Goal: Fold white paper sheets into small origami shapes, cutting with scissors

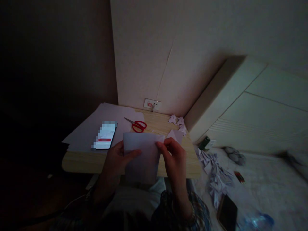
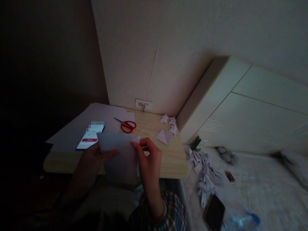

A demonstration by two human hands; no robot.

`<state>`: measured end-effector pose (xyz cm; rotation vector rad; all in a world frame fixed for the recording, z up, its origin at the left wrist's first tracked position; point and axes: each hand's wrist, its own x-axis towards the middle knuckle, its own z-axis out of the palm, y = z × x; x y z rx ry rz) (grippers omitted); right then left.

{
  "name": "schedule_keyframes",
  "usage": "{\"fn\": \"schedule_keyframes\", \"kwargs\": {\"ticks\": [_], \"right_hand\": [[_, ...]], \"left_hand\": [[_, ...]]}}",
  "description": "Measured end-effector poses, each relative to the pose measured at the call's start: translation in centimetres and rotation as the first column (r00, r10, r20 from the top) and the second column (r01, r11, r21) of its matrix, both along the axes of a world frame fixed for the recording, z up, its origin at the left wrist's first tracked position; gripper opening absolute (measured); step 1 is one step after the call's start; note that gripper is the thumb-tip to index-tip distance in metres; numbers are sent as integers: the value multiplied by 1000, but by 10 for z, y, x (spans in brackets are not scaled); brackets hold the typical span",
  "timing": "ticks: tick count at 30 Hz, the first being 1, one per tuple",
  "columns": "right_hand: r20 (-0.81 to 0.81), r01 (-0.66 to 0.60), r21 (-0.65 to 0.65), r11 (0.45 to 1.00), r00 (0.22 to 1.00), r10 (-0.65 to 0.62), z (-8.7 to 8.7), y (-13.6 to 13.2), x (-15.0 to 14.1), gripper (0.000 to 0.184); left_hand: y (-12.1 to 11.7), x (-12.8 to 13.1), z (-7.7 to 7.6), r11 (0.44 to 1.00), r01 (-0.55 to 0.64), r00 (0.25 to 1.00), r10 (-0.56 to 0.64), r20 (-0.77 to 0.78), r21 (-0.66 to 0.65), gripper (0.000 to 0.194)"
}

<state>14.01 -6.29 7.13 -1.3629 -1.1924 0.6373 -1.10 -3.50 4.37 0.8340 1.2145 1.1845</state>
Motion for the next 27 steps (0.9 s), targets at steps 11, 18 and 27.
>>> {"fn": "schedule_keyframes", "kwargs": {"ticks": [11,18,27], "right_hand": [[-57,-68,-78,995,996,63,-1,0,-1,18],[-59,-83,-85,993,995,78,-1,-1,-1,18],[-68,-115,-90,989,992,109,1,-1,2,16]], "left_hand": [[-4,4,-1,997,-35,999,36,6,-74,21],[-2,6,1,991,-57,998,62,33,-117,19],[-4,5,-3,996,-33,998,37,54,-84,25]]}}
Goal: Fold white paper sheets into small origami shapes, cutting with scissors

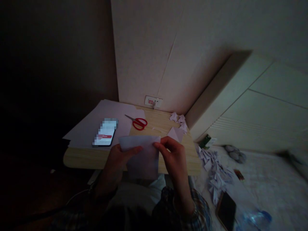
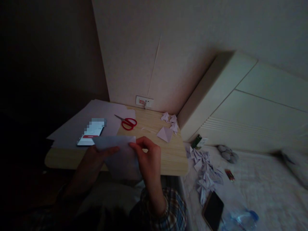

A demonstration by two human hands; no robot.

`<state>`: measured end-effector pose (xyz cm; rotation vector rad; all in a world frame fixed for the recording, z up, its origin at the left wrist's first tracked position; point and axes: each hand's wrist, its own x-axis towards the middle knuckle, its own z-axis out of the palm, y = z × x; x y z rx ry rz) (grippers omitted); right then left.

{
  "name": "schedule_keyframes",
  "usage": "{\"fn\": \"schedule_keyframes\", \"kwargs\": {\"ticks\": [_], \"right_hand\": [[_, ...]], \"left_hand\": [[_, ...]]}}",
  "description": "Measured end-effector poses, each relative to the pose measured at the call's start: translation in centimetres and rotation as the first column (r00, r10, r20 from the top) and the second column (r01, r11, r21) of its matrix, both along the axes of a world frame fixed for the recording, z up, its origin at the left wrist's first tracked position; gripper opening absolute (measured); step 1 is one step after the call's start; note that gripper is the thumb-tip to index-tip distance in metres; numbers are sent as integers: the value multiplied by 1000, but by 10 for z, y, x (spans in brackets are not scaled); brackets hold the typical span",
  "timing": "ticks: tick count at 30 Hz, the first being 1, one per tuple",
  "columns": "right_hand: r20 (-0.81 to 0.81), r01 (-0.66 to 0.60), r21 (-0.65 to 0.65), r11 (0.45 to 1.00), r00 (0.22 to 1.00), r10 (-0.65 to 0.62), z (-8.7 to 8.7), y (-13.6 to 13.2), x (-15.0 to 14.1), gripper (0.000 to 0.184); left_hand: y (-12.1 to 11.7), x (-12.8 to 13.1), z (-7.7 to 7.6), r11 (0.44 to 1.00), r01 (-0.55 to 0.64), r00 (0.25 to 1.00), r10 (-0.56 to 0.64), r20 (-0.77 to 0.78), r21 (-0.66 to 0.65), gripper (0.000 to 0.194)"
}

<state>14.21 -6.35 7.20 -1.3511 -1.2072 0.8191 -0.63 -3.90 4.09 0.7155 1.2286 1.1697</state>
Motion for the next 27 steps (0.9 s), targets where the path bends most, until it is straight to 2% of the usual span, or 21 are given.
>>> {"fn": "schedule_keyframes", "kwargs": {"ticks": [5,15,23,27], "right_hand": [[12,0,4,1000,1000,0,1,1,0,15],[59,21,-4,1000,998,-21,2,1,1,22],[28,45,73,996,999,-47,0,0,1,16],[24,53,68,996,998,-55,-1,0,3,19]], "left_hand": [[0,0,-3,1000,-16,1000,16,13,-1,34],[-1,-2,0,997,49,998,-47,-39,55,26],[-1,-2,0,994,98,991,-93,-99,50,28],[3,-3,3,981,140,983,-121,-139,135,24]]}}
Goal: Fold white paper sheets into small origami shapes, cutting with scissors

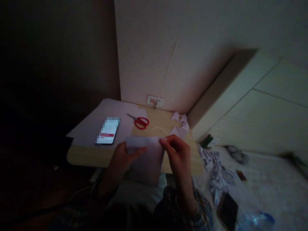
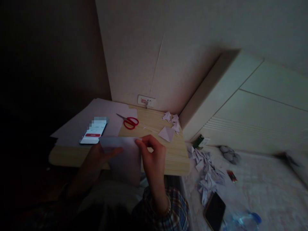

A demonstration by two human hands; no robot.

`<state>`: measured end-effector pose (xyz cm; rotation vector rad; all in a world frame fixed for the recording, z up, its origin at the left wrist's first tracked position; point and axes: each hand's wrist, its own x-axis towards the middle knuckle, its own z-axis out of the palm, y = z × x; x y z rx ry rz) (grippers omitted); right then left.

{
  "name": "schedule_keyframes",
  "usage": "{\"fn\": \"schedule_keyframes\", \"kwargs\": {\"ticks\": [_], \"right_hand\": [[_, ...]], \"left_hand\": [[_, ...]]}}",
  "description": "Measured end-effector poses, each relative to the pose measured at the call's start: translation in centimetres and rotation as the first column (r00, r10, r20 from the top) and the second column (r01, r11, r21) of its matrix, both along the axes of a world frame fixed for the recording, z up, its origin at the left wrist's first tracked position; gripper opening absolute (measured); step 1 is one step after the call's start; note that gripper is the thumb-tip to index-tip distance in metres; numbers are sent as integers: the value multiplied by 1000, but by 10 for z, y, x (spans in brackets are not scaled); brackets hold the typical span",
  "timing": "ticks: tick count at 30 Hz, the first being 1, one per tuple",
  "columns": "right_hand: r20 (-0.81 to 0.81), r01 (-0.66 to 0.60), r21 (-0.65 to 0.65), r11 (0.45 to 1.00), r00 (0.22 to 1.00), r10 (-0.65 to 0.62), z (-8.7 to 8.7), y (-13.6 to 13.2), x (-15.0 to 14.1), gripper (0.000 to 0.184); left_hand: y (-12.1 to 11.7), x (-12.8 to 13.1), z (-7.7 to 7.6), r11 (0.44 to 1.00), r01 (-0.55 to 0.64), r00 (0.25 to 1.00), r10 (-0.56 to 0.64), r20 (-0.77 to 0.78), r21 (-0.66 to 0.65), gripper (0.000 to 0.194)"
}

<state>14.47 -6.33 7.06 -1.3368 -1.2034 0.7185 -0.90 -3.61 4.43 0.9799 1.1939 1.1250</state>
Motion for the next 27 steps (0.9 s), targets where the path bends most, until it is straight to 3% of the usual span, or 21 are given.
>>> {"fn": "schedule_keyframes", "kwargs": {"ticks": [7,12,19,22,24,27], "right_hand": [[46,14,4,1000,999,-14,1,-1,4,22],[43,-9,5,1000,999,9,-1,-2,4,19],[70,-18,3,1000,997,18,-3,-1,3,20],[94,19,21,1000,995,-20,-3,-1,2,19],[86,33,41,999,996,-37,-2,-2,1,17],[30,24,69,997,999,-27,-1,-4,1,14]], "left_hand": [[5,-10,3,976,-108,993,116,-30,190,21],[6,-18,4,975,-76,997,72,28,210,16],[11,-22,-1,938,-127,975,178,-134,323,17],[9,-23,0,886,-192,922,310,-232,421,14],[7,-24,2,833,-174,894,358,-271,526,13],[5,-26,5,677,-69,844,432,-319,733,12]]}}
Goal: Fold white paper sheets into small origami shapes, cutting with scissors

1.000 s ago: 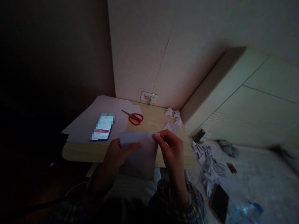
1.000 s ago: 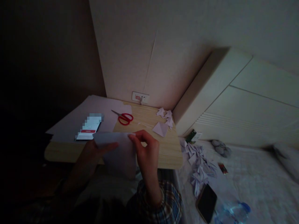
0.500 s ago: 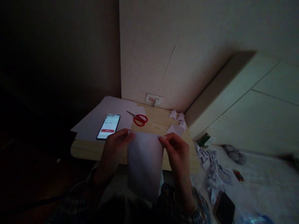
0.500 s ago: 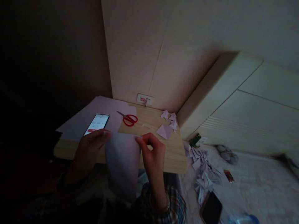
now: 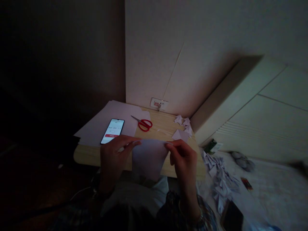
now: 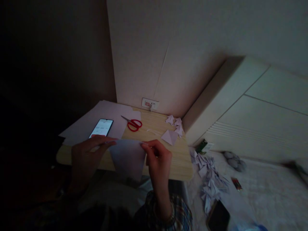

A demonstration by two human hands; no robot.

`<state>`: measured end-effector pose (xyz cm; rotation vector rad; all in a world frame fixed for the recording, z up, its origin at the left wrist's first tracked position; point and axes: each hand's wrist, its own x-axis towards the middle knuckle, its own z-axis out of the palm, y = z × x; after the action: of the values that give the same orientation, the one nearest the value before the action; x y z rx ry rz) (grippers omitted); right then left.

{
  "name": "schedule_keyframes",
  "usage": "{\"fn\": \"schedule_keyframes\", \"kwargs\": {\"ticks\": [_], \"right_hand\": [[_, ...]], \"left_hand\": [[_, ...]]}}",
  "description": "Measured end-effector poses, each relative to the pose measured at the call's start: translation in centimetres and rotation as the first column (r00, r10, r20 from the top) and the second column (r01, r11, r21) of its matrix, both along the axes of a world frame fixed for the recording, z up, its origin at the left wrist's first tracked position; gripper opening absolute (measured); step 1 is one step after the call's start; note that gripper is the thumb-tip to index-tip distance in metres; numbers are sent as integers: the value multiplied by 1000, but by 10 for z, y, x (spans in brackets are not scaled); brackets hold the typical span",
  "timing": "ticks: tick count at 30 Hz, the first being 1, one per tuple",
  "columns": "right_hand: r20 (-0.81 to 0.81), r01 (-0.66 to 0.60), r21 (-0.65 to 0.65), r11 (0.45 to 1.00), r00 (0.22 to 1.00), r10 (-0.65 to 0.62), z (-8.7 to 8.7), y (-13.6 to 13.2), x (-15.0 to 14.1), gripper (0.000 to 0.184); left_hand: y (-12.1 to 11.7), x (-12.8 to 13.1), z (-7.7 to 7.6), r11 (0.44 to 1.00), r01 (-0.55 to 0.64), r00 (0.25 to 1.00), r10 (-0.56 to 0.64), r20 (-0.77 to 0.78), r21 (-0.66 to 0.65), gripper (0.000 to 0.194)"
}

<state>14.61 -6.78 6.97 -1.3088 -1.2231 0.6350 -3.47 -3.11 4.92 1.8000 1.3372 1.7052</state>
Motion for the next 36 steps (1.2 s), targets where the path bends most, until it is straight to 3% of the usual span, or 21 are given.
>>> {"fn": "schedule_keyframes", "kwargs": {"ticks": [3,8,13,18,23,29,36], "right_hand": [[-48,-49,72,996,997,53,1,-2,0,9],[71,-82,284,955,995,64,3,-8,2,14],[182,-147,371,917,980,84,-1,-13,8,13],[182,-197,344,918,973,141,-14,-12,16,10],[68,-150,293,944,988,136,-20,-13,21,11],[-108,-156,234,960,977,185,-22,-13,19,13],[-248,-122,123,985,957,150,-31,-12,20,12]], "left_hand": [[-5,-1,3,986,-17,998,26,-52,167,7],[-21,-2,12,987,158,986,-160,56,29,31],[-27,-10,18,975,163,983,-147,-112,151,31],[-33,-12,6,966,195,966,-160,-203,167,35],[-33,-6,3,962,222,948,-174,-266,159,33],[-14,-3,-1,990,118,984,-106,-145,73,26],[-7,-6,-7,997,75,997,-75,4,21,13]]}}
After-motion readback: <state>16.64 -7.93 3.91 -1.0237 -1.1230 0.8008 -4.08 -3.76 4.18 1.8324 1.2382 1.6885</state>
